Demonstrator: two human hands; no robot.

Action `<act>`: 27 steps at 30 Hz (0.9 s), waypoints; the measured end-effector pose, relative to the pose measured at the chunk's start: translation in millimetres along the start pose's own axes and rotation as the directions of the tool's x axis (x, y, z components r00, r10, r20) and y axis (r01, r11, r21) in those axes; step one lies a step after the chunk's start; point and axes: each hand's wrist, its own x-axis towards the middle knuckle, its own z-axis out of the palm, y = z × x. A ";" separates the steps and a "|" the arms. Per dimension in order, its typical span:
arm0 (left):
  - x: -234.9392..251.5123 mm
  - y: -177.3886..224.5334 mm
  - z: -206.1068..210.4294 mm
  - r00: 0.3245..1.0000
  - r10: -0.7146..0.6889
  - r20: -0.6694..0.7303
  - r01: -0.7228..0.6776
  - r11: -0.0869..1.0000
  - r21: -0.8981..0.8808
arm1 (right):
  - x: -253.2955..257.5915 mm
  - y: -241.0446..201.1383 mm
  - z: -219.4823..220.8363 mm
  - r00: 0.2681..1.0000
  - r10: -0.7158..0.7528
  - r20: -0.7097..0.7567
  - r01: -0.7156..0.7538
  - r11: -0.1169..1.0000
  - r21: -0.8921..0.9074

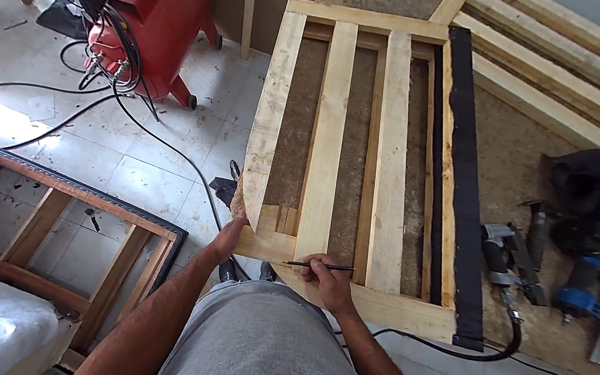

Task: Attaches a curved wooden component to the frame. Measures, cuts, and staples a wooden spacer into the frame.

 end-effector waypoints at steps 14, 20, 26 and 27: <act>-1.2 2.3 1.5 1.000 -0.001 -0.012 0.001 1.000 0.012 | -0.2 -0.2 0.3 1.000 -0.020 0.001 0.020 1.000 -0.020; -0.1 0.6 0.4 1.000 0.000 -0.006 0.001 1.000 0.003 | -0.1 -0.7 0.9 1.000 -0.015 -0.003 0.015 1.000 -0.014; 1.1 -1.4 0.2 1.000 0.001 -0.007 -0.001 1.000 -0.001 | -0.3 -0.7 0.6 1.000 -0.010 -0.011 0.010 1.000 -0.016; 1.3 -1.6 -0.1 1.000 0.001 -0.004 -0.001 1.000 0.000 | -0.3 -1.0 0.6 1.000 -0.010 -0.010 0.010 1.000 -0.017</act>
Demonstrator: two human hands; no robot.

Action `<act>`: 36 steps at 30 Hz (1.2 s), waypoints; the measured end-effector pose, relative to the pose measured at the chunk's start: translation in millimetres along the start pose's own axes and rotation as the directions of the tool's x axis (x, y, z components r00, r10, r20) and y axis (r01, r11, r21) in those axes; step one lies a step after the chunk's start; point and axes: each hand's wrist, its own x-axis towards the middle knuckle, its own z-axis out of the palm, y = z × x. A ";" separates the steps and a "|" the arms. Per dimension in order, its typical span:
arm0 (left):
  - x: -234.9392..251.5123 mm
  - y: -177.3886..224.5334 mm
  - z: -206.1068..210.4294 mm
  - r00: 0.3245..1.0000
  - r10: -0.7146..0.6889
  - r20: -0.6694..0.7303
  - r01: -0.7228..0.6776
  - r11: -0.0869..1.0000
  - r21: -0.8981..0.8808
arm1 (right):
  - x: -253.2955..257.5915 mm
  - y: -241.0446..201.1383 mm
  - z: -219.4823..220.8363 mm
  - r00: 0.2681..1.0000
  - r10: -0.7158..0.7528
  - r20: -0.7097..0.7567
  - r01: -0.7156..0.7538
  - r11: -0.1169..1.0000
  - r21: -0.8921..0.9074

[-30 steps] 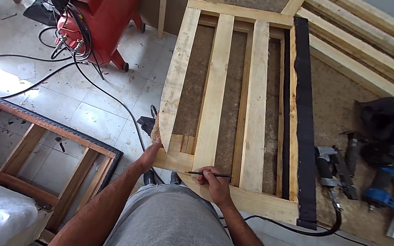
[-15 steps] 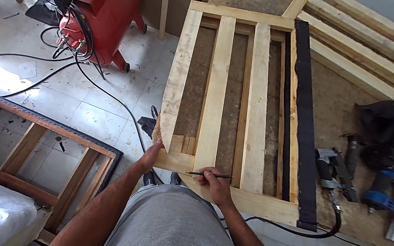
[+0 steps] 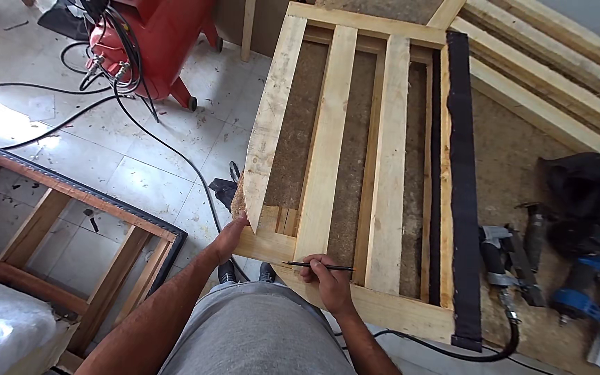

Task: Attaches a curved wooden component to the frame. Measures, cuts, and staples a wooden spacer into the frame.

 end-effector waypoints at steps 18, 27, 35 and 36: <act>-1.3 1.3 0.2 1.000 0.006 -0.005 -0.006 1.000 0.009 | 0.7 -0.9 -0.7 1.000 0.010 0.011 -0.010 1.000 -0.007; -2.0 1.8 0.5 1.000 0.012 0.000 -0.012 1.000 0.009 | 0.5 -0.1 -1.1 1.000 0.008 0.013 -0.008 1.000 0.004; -0.9 1.1 0.3 1.000 0.007 0.003 -0.007 1.000 0.001 | 0.9 0.8 -1.5 1.000 0.000 0.010 0.000 1.000 0.009; -0.2 0.1 -0.1 1.000 0.008 0.004 -0.008 1.000 -0.001 | 0.9 0.8 -1.7 1.000 0.001 0.012 -0.001 1.000 0.010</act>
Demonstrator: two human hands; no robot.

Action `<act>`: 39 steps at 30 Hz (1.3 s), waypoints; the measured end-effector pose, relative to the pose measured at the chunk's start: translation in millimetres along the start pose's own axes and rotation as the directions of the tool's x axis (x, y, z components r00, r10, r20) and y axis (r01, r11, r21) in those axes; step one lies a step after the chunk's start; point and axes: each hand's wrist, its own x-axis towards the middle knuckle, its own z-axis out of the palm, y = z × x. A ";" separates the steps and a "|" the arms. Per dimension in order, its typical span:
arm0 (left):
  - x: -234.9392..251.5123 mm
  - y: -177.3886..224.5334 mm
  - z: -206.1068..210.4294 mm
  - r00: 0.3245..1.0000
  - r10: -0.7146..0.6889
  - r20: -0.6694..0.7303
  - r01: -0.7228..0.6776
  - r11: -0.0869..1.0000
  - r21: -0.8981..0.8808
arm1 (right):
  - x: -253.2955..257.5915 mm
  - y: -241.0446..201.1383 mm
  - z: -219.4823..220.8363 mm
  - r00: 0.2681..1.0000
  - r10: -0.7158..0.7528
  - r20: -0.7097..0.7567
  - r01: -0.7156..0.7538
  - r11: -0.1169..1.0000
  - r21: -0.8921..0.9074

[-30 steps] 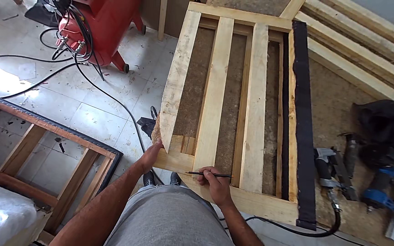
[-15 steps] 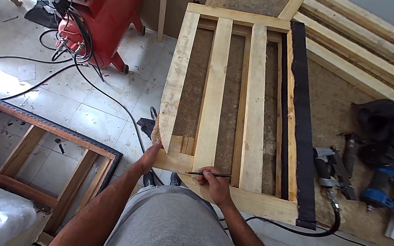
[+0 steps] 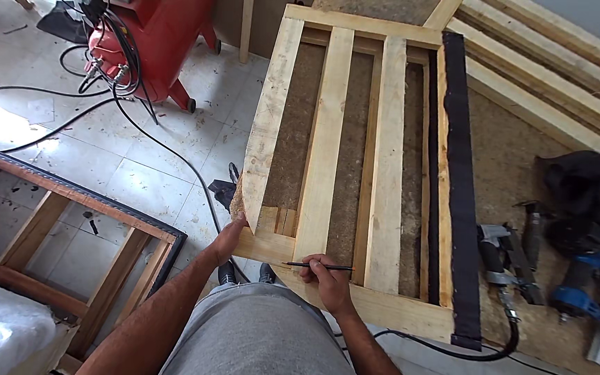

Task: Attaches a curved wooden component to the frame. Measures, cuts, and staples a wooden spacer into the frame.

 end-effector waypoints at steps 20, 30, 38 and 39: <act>3.0 -3.4 -1.0 1.000 -0.009 -0.015 0.009 1.000 -0.012 | -0.7 0.6 -1.4 1.000 -0.010 0.001 0.010 1.000 0.024; 3.9 -3.2 -0.6 0.999 -0.026 -0.025 0.026 1.000 -0.016 | -1.1 1.7 -3.6 1.000 -0.012 0.019 0.011 0.999 0.041; 1.7 -1.9 0.8 1.000 -0.014 -0.019 0.013 1.000 -0.003 | -1.0 5.1 -5.5 0.999 -0.017 0.030 0.016 0.999 0.042; 2.5 -2.9 0.3 1.000 -0.010 -0.016 0.010 1.000 -0.005 | -1.0 4.8 -5.9 0.999 -0.018 0.033 0.017 0.999 0.043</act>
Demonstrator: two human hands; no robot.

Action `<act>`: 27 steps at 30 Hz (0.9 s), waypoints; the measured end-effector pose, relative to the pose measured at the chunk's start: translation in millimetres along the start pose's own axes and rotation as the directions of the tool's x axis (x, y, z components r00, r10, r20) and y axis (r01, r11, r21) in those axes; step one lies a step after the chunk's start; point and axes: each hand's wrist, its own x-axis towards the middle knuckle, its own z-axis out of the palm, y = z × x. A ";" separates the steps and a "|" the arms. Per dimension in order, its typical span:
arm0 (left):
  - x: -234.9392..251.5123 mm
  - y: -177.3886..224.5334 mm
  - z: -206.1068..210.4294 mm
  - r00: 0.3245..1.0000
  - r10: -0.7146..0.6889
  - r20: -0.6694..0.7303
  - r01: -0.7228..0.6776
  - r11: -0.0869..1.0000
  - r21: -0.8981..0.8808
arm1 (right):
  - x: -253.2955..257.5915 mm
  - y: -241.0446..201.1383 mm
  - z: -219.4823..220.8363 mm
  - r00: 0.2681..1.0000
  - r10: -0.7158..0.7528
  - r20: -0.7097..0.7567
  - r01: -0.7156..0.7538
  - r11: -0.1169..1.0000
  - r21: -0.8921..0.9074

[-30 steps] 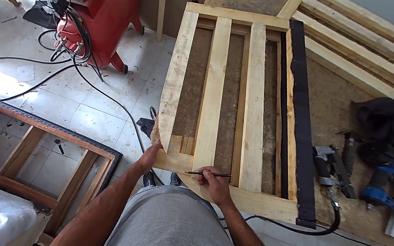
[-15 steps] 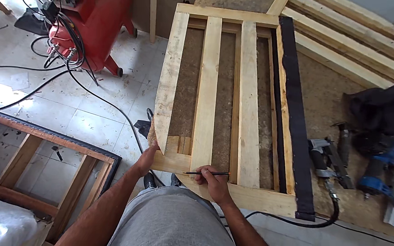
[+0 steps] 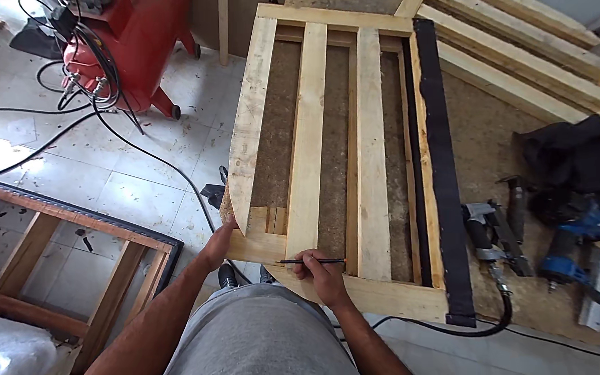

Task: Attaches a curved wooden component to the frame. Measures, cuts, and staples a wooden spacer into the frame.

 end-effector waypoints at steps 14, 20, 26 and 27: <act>-0.4 1.1 0.9 1.000 0.005 0.004 -0.005 1.000 0.010 | 0.3 -0.1 -1.2 1.000 0.002 0.007 -0.002 1.000 -0.017; -0.5 1.5 1.2 1.000 -0.001 -0.004 0.001 1.000 0.018 | 0.2 0.5 -1.4 1.000 0.003 0.010 -0.003 1.000 -0.016; -0.5 2.6 1.9 1.000 -0.014 -0.019 0.014 1.000 0.024 | 0.4 -1.2 -1.1 1.000 0.010 0.007 -0.010 1.000 -0.020; -0.3 2.5 1.8 1.000 -0.016 -0.024 0.017 1.000 0.022 | 0.4 -1.2 -0.9 1.000 0.013 0.007 -0.013 1.000 -0.021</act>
